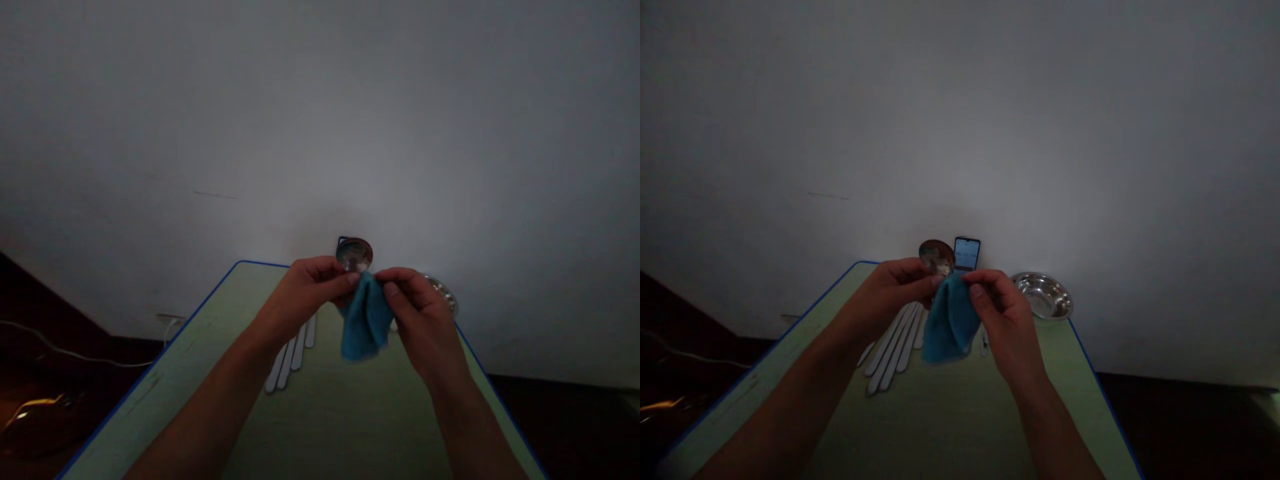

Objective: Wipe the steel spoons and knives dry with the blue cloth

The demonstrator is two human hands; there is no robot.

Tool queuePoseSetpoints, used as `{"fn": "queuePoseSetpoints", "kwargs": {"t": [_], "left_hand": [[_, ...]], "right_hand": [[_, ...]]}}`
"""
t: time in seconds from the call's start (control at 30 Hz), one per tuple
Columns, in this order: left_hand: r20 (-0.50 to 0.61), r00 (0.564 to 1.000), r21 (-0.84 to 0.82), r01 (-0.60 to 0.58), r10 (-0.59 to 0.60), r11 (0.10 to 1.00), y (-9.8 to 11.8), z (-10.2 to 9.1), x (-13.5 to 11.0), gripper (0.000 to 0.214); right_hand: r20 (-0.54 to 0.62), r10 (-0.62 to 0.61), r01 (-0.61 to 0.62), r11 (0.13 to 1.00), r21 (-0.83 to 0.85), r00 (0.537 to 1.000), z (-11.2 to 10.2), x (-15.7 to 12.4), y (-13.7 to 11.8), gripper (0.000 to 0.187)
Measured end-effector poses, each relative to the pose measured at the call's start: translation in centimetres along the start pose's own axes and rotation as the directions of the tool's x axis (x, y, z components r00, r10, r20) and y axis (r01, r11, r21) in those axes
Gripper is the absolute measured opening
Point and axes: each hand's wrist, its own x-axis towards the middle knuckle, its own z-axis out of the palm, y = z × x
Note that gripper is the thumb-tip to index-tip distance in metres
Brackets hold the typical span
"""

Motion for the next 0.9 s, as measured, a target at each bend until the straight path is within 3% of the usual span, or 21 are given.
{"fn": "queuePoseSetpoints", "kwargs": {"t": [0.2,0.53,0.67,0.77,0.9], "left_hand": [[-0.018,0.998,-0.044,0.052,-0.053,0.998,0.1,0.1,0.0,0.012],[0.002,0.995,-0.059,0.098,-0.098,0.993,-0.1,0.4,-0.1,0.016],[-0.011,0.996,-0.054,0.089,-0.089,0.995,0.0,0.3,-0.1,0.018],[-0.016,0.995,-0.052,0.098,-0.099,0.994,0.2,0.2,-0.1,0.015],[-0.009,0.994,-0.028,0.112,-0.113,0.993,0.3,0.1,-0.1,0.007]], "right_hand": [[0.08,0.037,-0.035,0.999,-0.032,0.996,0.4,-0.3,0.0,0.017],[0.094,0.074,-0.065,0.994,-0.087,0.993,0.4,-0.2,-0.2,0.021],[0.196,0.125,-0.108,0.99,-0.092,0.973,0.6,-0.2,-0.4,0.028],[0.285,0.115,-0.073,0.985,-0.153,0.952,0.9,-0.3,-0.7,0.03],[0.296,0.116,-0.041,0.968,-0.247,0.948,1.2,-0.4,-0.8,0.033]]}}
